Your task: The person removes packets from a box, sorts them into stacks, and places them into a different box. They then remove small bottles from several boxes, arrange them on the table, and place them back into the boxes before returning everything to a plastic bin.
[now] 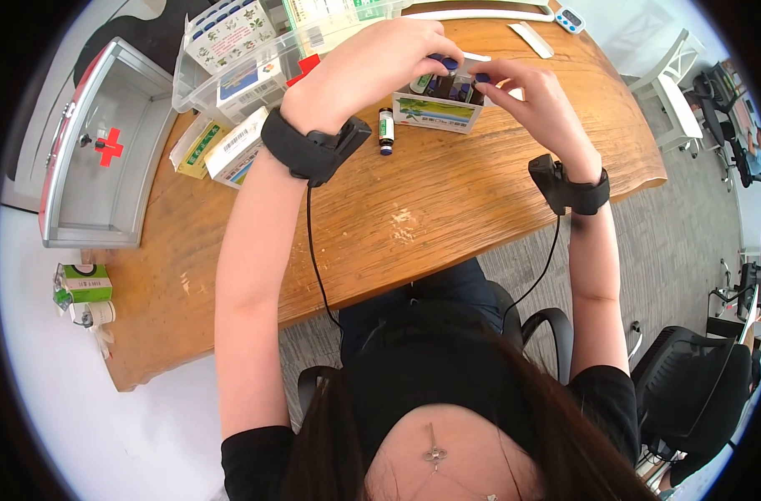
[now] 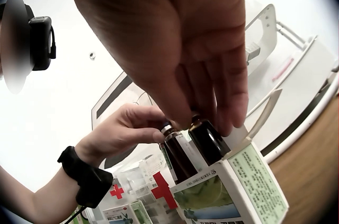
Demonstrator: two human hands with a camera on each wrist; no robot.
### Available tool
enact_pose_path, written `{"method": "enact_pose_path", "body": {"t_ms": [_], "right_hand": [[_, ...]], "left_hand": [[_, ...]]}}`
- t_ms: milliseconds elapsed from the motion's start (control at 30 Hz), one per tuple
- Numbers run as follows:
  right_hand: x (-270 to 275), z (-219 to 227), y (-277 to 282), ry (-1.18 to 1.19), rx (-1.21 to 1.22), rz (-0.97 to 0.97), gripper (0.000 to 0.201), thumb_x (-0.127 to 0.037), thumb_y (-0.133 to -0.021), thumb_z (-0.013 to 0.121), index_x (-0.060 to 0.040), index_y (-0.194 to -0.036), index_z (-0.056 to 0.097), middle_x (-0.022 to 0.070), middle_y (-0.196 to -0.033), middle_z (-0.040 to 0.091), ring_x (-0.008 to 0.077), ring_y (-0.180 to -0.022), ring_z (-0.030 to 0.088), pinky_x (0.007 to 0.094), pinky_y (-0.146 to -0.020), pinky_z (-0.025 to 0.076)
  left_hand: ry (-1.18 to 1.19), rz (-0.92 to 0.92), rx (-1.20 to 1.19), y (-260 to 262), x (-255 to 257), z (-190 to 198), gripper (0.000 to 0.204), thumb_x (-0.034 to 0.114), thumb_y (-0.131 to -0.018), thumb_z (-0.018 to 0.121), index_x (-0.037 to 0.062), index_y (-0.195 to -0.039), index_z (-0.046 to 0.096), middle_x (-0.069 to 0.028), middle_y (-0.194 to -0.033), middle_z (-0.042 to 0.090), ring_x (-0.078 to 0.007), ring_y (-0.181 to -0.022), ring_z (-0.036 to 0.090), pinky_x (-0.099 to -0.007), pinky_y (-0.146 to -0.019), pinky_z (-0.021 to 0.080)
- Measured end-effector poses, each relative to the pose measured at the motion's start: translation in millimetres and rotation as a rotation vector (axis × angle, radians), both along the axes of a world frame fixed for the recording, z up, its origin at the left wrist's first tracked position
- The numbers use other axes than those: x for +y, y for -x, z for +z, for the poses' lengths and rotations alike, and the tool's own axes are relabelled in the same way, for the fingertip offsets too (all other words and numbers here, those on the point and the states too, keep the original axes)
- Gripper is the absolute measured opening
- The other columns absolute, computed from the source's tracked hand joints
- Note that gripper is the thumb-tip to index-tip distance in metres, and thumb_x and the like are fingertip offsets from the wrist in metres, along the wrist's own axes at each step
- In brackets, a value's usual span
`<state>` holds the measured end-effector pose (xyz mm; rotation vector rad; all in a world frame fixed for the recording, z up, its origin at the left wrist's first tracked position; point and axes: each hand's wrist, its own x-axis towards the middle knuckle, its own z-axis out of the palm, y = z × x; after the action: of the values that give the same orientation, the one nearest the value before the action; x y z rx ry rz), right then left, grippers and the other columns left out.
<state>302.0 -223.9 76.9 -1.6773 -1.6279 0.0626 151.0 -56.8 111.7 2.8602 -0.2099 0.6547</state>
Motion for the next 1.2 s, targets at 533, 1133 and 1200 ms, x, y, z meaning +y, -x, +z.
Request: {"method": "enact_pose_path", "body": {"t_ms": [533, 1133, 1200], "right_hand": [[9.4, 3.8, -3.0, 0.227, -0.284, -0.025, 0.016, -0.012, -0.074, 0.070, -0.0066, -0.089, 0.071, 0.0096, -0.076, 0.057, 0.0256, -0.078, 0.058, 0.0361, -0.071, 0.047], [19.6, -3.5, 66.2, -0.016, -0.539, 0.232, 0.011, -0.006, -0.078, 0.060, -0.0043, -0.088, 0.063, 0.0067, -0.080, 0.059, 0.0253, -0.078, 0.063, 0.0342, -0.066, 0.052], [35.4, -29.4, 77.8, -0.047, -0.836, 0.271, 0.007, -0.007, -0.078, 0.057, -0.0061, -0.083, 0.062, 0.0026, -0.080, 0.057, 0.0195, -0.080, 0.062, 0.0306, -0.062, 0.051]], "left_hand": [[0.027, 0.065, -0.076, 9.5, -5.0, 1.9, 0.021, 0.017, -0.083, 0.062, 0.0052, -0.101, 0.065, -0.0105, -0.092, 0.063, -0.0289, -0.087, 0.060, -0.0375, -0.077, 0.049], [0.049, 0.062, -0.036, 0.5, 2.5, -7.3, 0.023, 0.017, -0.082, 0.064, 0.0037, -0.101, 0.067, -0.0118, -0.094, 0.065, -0.0295, -0.088, 0.062, -0.0377, -0.078, 0.050], [0.017, 0.060, -0.062, -1.3, 2.3, -8.5, 0.023, 0.017, -0.082, 0.064, 0.0035, -0.101, 0.066, -0.0121, -0.094, 0.065, -0.0292, -0.088, 0.062, -0.0375, -0.079, 0.050]]}}
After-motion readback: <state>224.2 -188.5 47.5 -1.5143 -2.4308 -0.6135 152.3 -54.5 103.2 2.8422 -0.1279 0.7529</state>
